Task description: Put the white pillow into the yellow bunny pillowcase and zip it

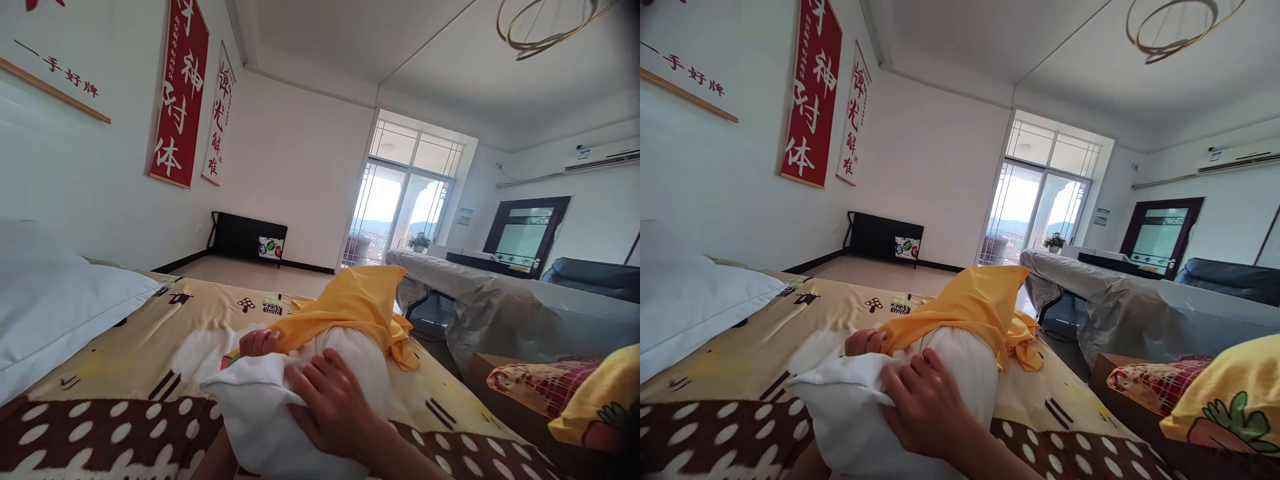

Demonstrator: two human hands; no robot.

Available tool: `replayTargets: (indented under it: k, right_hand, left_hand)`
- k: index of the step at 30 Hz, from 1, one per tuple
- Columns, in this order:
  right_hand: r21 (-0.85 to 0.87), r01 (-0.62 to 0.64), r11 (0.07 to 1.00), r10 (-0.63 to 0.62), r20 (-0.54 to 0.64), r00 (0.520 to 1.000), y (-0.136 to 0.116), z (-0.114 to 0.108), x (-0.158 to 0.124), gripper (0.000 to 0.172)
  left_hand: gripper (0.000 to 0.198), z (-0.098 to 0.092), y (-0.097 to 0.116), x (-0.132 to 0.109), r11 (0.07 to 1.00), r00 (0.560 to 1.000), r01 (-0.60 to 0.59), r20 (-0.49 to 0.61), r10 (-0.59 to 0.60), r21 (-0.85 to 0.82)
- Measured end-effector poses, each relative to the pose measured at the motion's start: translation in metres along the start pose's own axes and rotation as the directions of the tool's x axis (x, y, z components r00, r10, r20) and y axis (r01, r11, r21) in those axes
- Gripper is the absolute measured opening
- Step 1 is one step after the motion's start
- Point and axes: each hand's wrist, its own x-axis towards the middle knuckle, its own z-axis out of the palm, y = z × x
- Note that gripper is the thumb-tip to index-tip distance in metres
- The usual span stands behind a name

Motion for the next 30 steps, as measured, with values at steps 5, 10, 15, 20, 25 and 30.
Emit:
replayTargets:
  k: [5,10,15,20,25,30]
  right_hand:
    - [-0.027,0.259,0.966,-0.25,0.18,0.951,0.003,-0.022,-0.014,0.041]
    - [-0.155,0.007,0.988,0.068,0.473,0.878,0.022,-0.015,-0.027,0.02]
    - [-0.245,-0.166,0.955,0.291,0.676,0.676,0.044,-0.008,-0.019,0.015]
    - [-0.235,-0.164,0.958,0.282,0.661,0.696,0.046,0.011,-0.003,0.01]
    - [-0.247,-0.237,0.94,0.298,0.253,0.92,0.05,0.048,-0.007,0.015]
    - [-0.165,-0.089,0.982,0.082,-0.047,0.996,0.043,0.041,-0.023,0.02]
  left_hand:
    - [0.024,0.023,-0.009,0.009,0.976,0.972,-0.219,-0.096,0.216,-0.013]
    - [0.023,0.014,-0.009,0.01,0.965,0.942,-0.254,-0.213,0.261,0.056]
    - [0.012,-0.003,-0.007,0.012,0.993,0.963,-0.115,-0.242,0.119,0.03]
    - [0.005,-0.018,0.005,0.013,0.993,0.915,-0.11,-0.387,0.113,0.028]
    - [0.009,-0.027,0.03,0.01,0.944,0.87,-0.3,-0.368,0.329,0.134]
    - [0.013,-0.013,0.043,0.004,0.986,0.99,-0.138,-0.026,0.141,0.09]
